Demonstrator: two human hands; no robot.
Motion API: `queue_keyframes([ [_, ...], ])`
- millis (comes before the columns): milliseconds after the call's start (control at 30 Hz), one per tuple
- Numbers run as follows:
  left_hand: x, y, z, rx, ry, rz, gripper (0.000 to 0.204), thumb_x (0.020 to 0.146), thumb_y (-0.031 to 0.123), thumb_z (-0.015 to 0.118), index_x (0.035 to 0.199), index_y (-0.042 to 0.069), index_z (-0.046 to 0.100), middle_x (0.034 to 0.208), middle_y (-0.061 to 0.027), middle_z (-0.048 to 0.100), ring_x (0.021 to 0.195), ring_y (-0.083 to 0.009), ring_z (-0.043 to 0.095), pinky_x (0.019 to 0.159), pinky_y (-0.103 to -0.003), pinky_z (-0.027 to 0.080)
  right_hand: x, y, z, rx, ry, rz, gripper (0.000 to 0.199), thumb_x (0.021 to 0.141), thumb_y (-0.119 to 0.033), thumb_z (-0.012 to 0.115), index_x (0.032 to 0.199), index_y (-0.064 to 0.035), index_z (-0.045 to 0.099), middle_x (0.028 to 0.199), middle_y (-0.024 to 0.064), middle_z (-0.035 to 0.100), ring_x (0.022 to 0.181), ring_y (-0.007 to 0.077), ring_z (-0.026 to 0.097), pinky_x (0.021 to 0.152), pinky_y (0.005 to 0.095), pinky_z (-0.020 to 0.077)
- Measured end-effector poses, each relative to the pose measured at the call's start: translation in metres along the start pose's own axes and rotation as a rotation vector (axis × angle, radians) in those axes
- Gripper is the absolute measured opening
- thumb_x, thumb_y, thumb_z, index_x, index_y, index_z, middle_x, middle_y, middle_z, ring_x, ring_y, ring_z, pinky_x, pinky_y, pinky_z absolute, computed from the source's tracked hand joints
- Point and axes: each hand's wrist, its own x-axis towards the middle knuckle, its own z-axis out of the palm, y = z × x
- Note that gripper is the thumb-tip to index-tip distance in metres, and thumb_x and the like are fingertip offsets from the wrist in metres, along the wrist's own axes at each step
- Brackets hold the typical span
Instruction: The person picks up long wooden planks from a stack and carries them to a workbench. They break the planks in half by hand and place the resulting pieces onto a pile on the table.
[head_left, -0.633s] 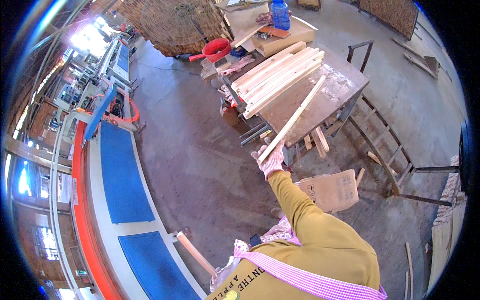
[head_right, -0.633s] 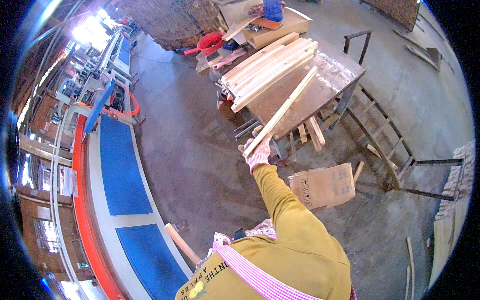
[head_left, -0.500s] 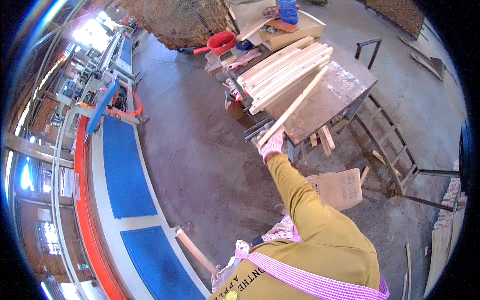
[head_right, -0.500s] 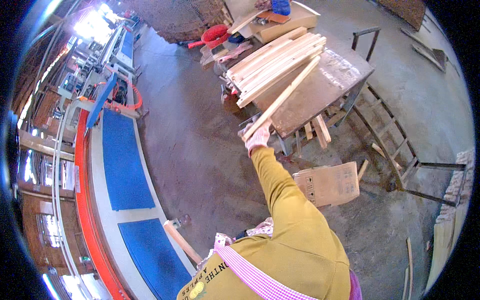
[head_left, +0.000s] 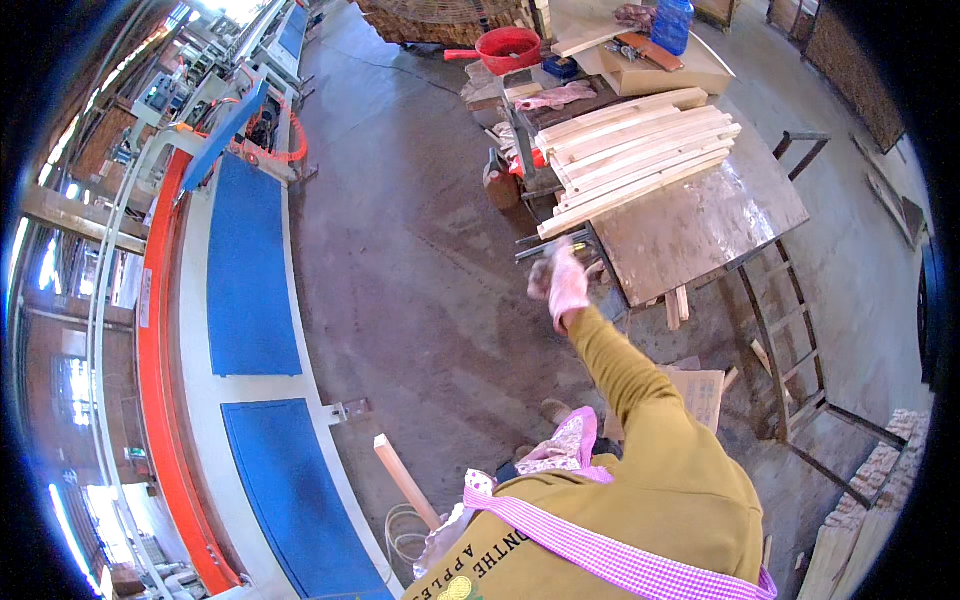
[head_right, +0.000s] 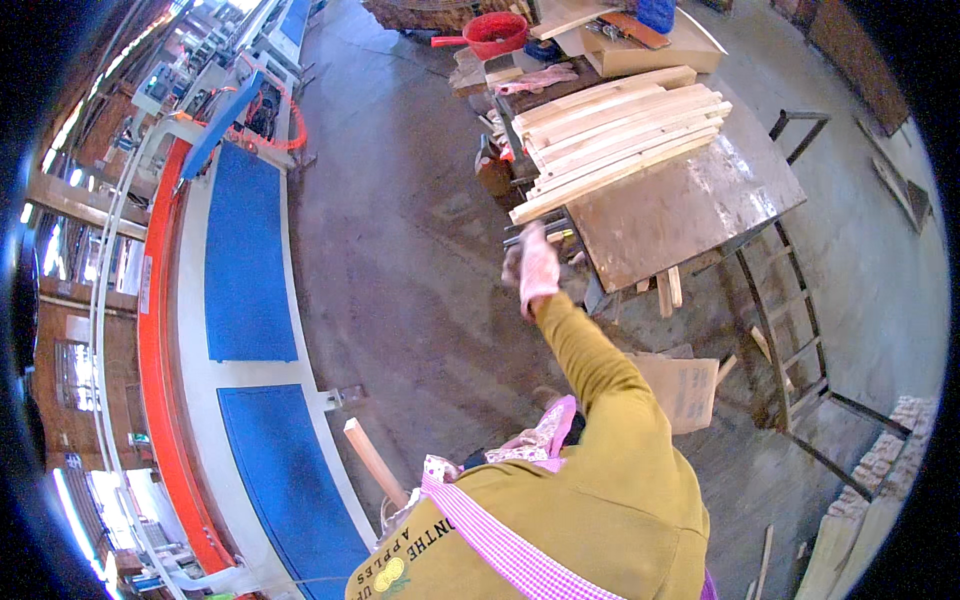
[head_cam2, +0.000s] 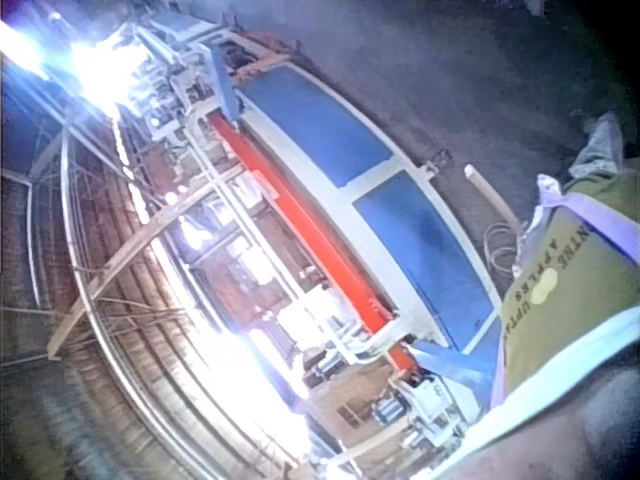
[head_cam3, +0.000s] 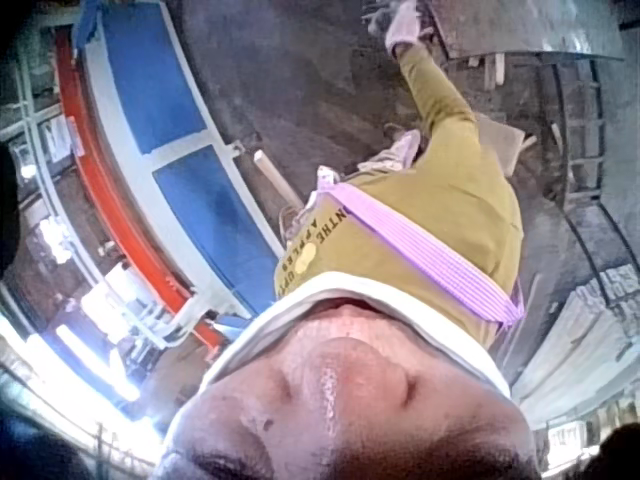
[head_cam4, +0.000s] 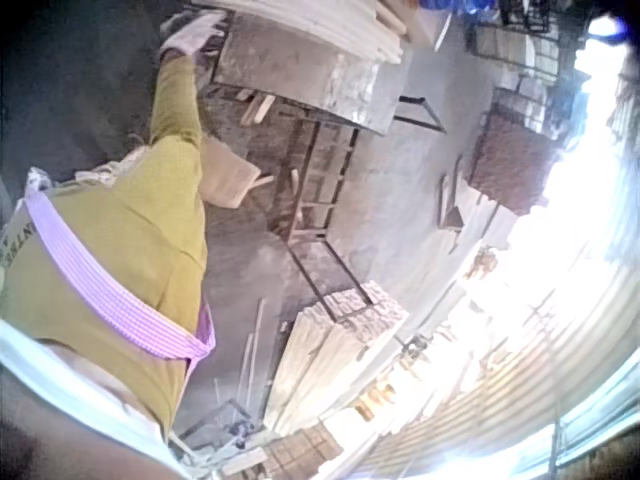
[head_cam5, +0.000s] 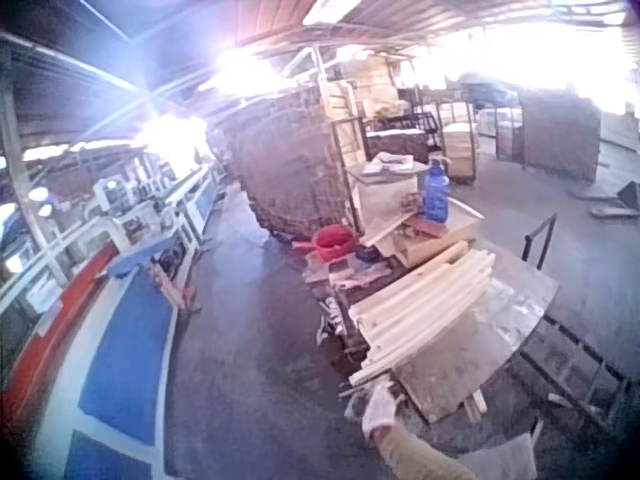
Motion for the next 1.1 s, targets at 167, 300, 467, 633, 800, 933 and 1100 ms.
queue_keyframes([
  [167, -0.002, -0.007, -0.002, -0.082, 0.009, -0.026, 0.031, 0.095, 0.029, 0.063, 0.118, 0.008, 0.060, 0.065, -0.0008, 0.055, 0.052, -0.0107, 0.052, 0.046, -0.028, 0.040, -0.036, -0.011, 0.045, -1.333, -0.275, -0.620, 0.072, 0.090, -0.047, 0.059, 0.145, -0.0070, 0.036, 0.146, 0.0239, 0.041, 0.135, 0.0363, 0.040, 0.112, 0.0386, 0.0326],
  [300, -0.005, -0.013, -0.003, -0.190, -0.021, -0.031, 0.031, 0.095, 0.029, 0.062, 0.119, 0.008, 0.060, 0.065, -0.0008, 0.055, 0.051, -0.0108, 0.052, 0.045, -0.028, 0.040, 0.010, -0.038, 0.052, -1.410, -0.082, -0.642, 0.091, 0.087, -0.060, 0.056, 0.153, -0.0098, 0.019, 0.151, 0.0256, 0.031, 0.138, 0.0387, 0.035, 0.113, 0.0408, 0.0305],
  [467, -0.013, -0.034, -0.021, -0.622, -0.189, -0.056, 0.031, 0.095, 0.028, 0.062, 0.119, 0.008, 0.060, 0.064, -0.0009, 0.055, 0.051, -0.0109, 0.052, 0.045, -0.028, 0.040, 0.009, -0.063, 0.047, -1.250, 0.083, -0.564, 0.098, 0.085, -0.062, 0.057, 0.151, -0.0030, 0.015, 0.146, 0.0332, 0.034, 0.131, 0.0432, 0.043, 0.108, 0.0447, 0.0361],
  [633, -0.033, -0.052, -0.031, -0.239, -0.043, 0.139, 0.030, 0.093, 0.031, 0.066, 0.113, 0.009, 0.063, 0.064, 0.0012, 0.055, 0.051, -0.0087, 0.051, 0.045, -0.025, 0.040, 0.046, -0.069, 0.032, -1.623, 0.129, -0.726, 0.064, 0.090, -0.037, 0.054, 0.145, -0.0087, 0.035, 0.139, 0.0237, 0.046, 0.128, 0.0369, 0.047, 0.107, 0.0440, 0.0386],
  [800, -0.115, 0.052, 0.003, 0.016, 0.184, 0.039, 0.035, 0.086, 0.041, 0.072, 0.088, 0.010, 0.056, 0.061, 0.0016, 0.052, 0.048, -0.0092, 0.049, 0.043, -0.027, 0.041, 0.057, -0.082, 0.001, -2.027, -0.101, -1.221, 0.052, 0.095, -0.027, 0.051, 0.145, -0.0158, 0.043, 0.149, 0.0061, 0.041, 0.134, 0.0238, 0.043, 0.107, 0.0436, 0.0399],
  [933, -0.133, 0.060, -0.061, 0.146, 0.158, 0.056, 0.053, 0.089, 0.050, 0.064, 0.104, 0.000, 0.061, 0.064, -0.0038, 0.056, 0.051, -0.0140, 0.056, 0.046, -0.030, 0.046, -0.017, -0.020, 0.065, -0.909, -0.323, -0.292, 0.058, 0.092, -0.044, 0.061, 0.140, -0.0124, 0.049, 0.130, 0.0023, 0.057, 0.101, 0.0150, 0.055, 0.085, 0.0370, 0.0460],
  [1100, -0.169, 0.093, -0.128, 0.643, 0.222, 0.028, 0.043, 0.090, 0.049, 0.060, 0.107, 0.011, 0.067, 0.073, -0.0089, 0.063, 0.064, -0.0196, 0.063, 0.060, -0.033, 0.053, -0.163, 0.104, 0.150, -1.107, -1.022, -0.452, 0.059, 0.089, -0.024, 0.070, 0.139, -0.0011, 0.048, 0.134, 0.0160, 0.057, 0.118, 0.0192, 0.056, 0.100, 0.0295, 0.0432],
])
